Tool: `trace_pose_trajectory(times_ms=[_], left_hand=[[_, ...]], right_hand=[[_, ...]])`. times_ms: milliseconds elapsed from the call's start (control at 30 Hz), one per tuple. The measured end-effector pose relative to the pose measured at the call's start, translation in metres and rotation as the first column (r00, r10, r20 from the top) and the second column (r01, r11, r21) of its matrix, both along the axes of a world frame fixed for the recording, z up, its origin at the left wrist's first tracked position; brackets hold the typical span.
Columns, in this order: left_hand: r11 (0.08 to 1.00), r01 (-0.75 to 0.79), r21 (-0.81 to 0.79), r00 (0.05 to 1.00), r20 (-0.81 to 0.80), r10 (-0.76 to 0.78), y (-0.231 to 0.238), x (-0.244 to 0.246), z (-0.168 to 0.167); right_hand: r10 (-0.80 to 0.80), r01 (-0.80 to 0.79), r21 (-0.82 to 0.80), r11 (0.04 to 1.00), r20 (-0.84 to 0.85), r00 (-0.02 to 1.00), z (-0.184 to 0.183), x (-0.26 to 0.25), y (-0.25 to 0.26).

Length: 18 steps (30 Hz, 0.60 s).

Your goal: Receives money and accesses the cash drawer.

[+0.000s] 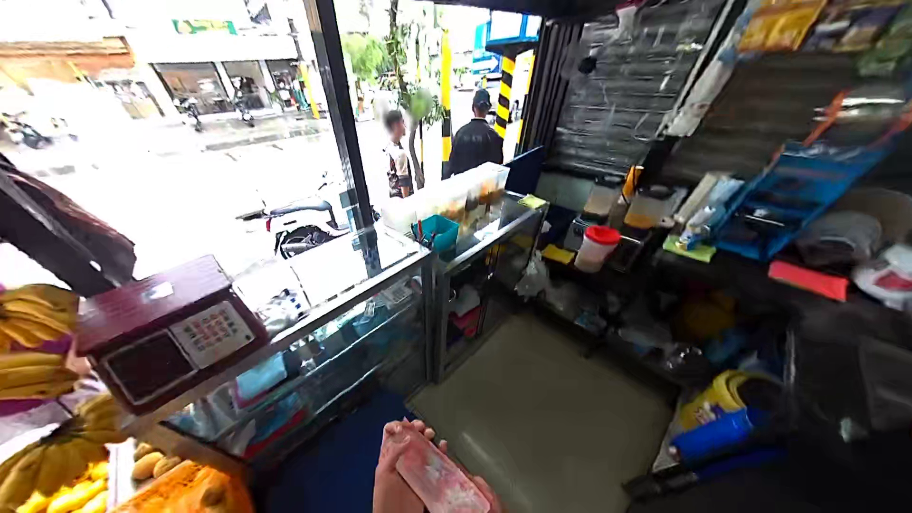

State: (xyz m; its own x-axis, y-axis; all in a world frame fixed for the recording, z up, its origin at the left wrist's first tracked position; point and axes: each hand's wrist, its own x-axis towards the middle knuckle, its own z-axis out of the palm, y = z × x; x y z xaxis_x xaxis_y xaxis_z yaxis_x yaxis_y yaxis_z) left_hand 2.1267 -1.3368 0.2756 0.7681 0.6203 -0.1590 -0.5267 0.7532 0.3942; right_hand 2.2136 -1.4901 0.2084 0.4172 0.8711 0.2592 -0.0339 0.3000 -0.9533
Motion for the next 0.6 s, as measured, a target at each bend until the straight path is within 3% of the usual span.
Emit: trace_pose_trajectory(times_ms=[133, 267, 333, 400, 467, 533, 600], left_hand=[[0.987, -0.153, 0.05, 0.984, -0.082, 0.157, 0.009, 0.091, -0.017], [0.939, -0.265, 0.218, 0.946, -0.131, 0.297, 0.047, 0.189, -0.062], [0.902, -0.236, 0.362, 0.926, -0.198, 0.322, 0.071, 0.238, -0.089], [0.86, -0.123, 0.496, 0.921, -0.265, 0.285, 0.089, 0.288, -0.108], [0.807, -0.033, 0.59, 0.929, -0.28, 0.242, 0.102, 0.344, -0.119], [0.742, -0.022, 0.67, 0.924, -0.271, 0.271, 0.109, 0.394, -0.125], [0.648, -0.075, 0.758, 0.875, -0.262, 0.408, 0.114, 0.436, -0.132]], right_hand=[[0.033, -0.042, -0.075, 0.996, -0.112, 0.993, -0.007, 0.092, 0.02], [0.139, -0.198, -0.307, 0.931, -0.203, 0.969, -0.034, 0.209, 0.042], [0.006, -0.022, -0.374, 0.927, -0.043, 0.999, -0.048, 0.274, 0.062], [-0.102, 0.203, -0.473, 0.857, 0.23, 0.968, -0.042, 0.336, 0.087], [-0.014, 0.255, -0.503, 0.826, 0.433, 0.901, -0.037, 0.399, 0.119], [0.132, 0.094, -0.521, 0.848, 0.38, 0.916, -0.046, 0.446, 0.153], [0.217, -0.118, -0.49, 0.864, 0.151, 0.964, -0.065, 0.476, 0.183]])
